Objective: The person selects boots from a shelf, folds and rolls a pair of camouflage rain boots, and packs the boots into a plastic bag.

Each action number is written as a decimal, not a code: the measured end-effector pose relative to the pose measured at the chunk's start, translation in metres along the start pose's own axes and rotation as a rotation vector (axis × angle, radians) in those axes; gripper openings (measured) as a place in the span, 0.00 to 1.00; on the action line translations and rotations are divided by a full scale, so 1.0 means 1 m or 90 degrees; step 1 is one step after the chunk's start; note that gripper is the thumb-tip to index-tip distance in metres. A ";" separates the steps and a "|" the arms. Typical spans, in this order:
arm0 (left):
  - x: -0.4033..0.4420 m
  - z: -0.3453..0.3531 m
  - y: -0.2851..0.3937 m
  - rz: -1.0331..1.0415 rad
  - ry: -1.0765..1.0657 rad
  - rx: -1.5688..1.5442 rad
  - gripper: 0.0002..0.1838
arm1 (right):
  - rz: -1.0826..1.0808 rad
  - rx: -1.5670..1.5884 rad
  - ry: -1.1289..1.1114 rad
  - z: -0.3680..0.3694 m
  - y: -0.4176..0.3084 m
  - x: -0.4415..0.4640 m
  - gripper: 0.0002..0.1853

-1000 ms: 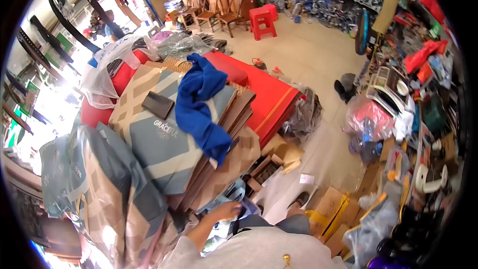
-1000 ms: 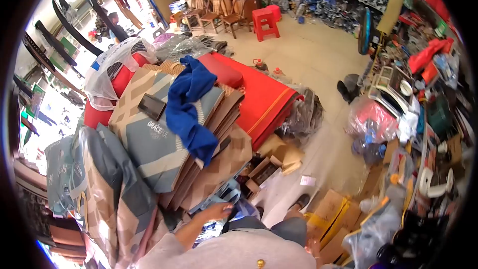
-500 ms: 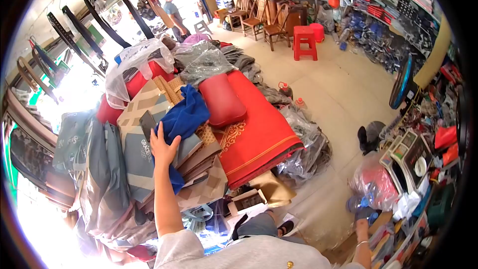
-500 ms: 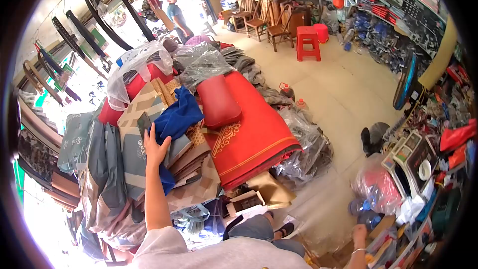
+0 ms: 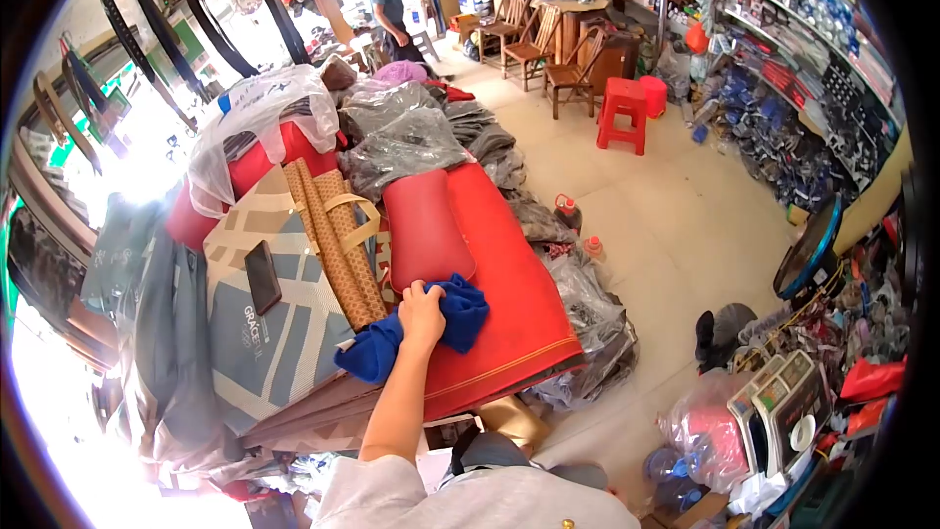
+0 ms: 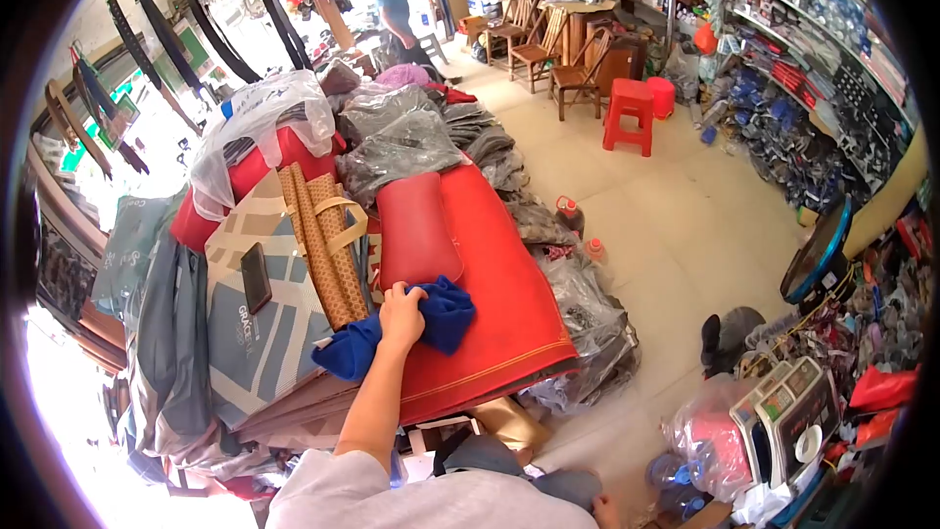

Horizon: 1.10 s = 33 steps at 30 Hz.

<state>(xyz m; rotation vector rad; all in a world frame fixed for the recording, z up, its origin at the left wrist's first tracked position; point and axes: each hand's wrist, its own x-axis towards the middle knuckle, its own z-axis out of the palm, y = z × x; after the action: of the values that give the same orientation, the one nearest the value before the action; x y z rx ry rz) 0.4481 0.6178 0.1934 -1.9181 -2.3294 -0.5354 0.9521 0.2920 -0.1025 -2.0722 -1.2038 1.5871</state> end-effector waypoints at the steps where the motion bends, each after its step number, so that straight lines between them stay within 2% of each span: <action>1: -0.002 0.006 0.000 -0.012 -0.006 0.000 0.15 | 0.013 -0.043 -0.031 0.004 -0.006 0.000 0.10; 4: 0.000 0.024 0.003 -0.047 -0.032 -0.022 0.15 | 0.019 -0.132 -0.073 -0.014 -0.019 0.010 0.10; 7: -0.006 0.041 0.012 0.047 -0.063 -0.022 0.17 | 0.037 -0.178 -0.079 -0.051 -0.049 0.026 0.10; 8: -0.010 0.041 0.016 0.111 -0.079 -0.074 0.20 | 0.064 -0.145 -0.051 -0.069 -0.068 0.027 0.10; 9: -0.012 0.027 0.023 0.118 -0.113 -0.194 0.21 | 0.086 -0.111 -0.036 -0.080 -0.092 0.025 0.10; 11: -0.019 -0.024 0.038 0.118 -0.151 -0.425 0.23 | 0.104 0.088 0.096 -0.098 -0.080 0.066 0.08; 12: -0.016 -0.058 0.039 0.109 -0.150 -0.540 0.23 | 0.058 0.184 0.128 -0.114 -0.085 0.079 0.07; 13: -0.017 -0.095 0.040 -0.007 -0.122 -0.595 0.23 | 0.011 0.281 0.157 -0.129 -0.095 0.089 0.06; 14: -0.016 -0.123 0.032 -0.124 -0.092 -0.645 0.22 | 0.010 0.279 0.159 -0.137 -0.104 0.093 0.06; 15: -0.011 -0.137 0.008 -0.093 0.021 -0.617 0.22 | 0.021 0.343 0.194 -0.143 -0.119 0.095 0.06; 16: -0.007 -0.150 -0.014 -0.181 0.118 -0.505 0.23 | 0.032 0.408 0.228 -0.146 -0.128 0.095 0.06; 18: 0.003 -0.158 -0.086 -0.162 0.286 -0.184 0.24 | 0.023 0.394 0.219 -0.143 -0.125 0.092 0.06; 19: 0.005 -0.156 -0.129 -0.167 0.300 -0.040 0.28 | 0.023 0.361 0.183 -0.137 -0.107 0.093 0.07; 20: 0.003 -0.156 -0.146 -0.353 0.240 0.082 0.35 | 0.021 0.328 0.147 -0.132 -0.091 0.093 0.07; 21: -0.001 -0.148 -0.180 -0.451 0.183 0.157 0.42 | 0.047 0.283 0.155 -0.124 -0.084 0.084 0.07; 22: -0.002 -0.149 -0.188 -0.446 0.186 0.156 0.42 | 0.073 0.282 0.121 -0.114 -0.069 0.078 0.08; 24: 0.001 -0.147 -0.196 -0.629 0.075 0.152 0.49 | 0.103 0.287 0.090 -0.097 -0.055 0.064 0.09; 27: 0.010 -0.142 -0.206 -0.610 0.074 0.127 0.50 | 0.068 0.065 0.043 -0.075 -0.039 0.048 0.10; 29: 0.017 -0.144 -0.205 -0.594 0.079 0.119 0.50 | -0.002 -0.111 0.030 -0.060 0.012 0.057 0.11; 30: 0.020 -0.147 -0.206 -0.594 0.078 0.118 0.50 | -0.028 -0.160 0.033 -0.055 0.013 0.055 0.12; 32: 0.029 -0.151 -0.210 -0.600 0.068 0.139 0.48 | -0.046 -0.186 0.049 -0.051 0.015 0.056 0.13; 33: 0.033 -0.151 -0.216 -0.594 0.066 0.140 0.48 | 0.014 -0.126 0.039 -0.059 0.015 0.061 0.14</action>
<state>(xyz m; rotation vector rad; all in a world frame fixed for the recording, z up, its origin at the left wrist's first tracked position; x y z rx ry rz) 0.2083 0.5677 0.2968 -0.6076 -2.9365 -0.3715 1.0147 0.3429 -0.1317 -2.2439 -1.3691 1.4542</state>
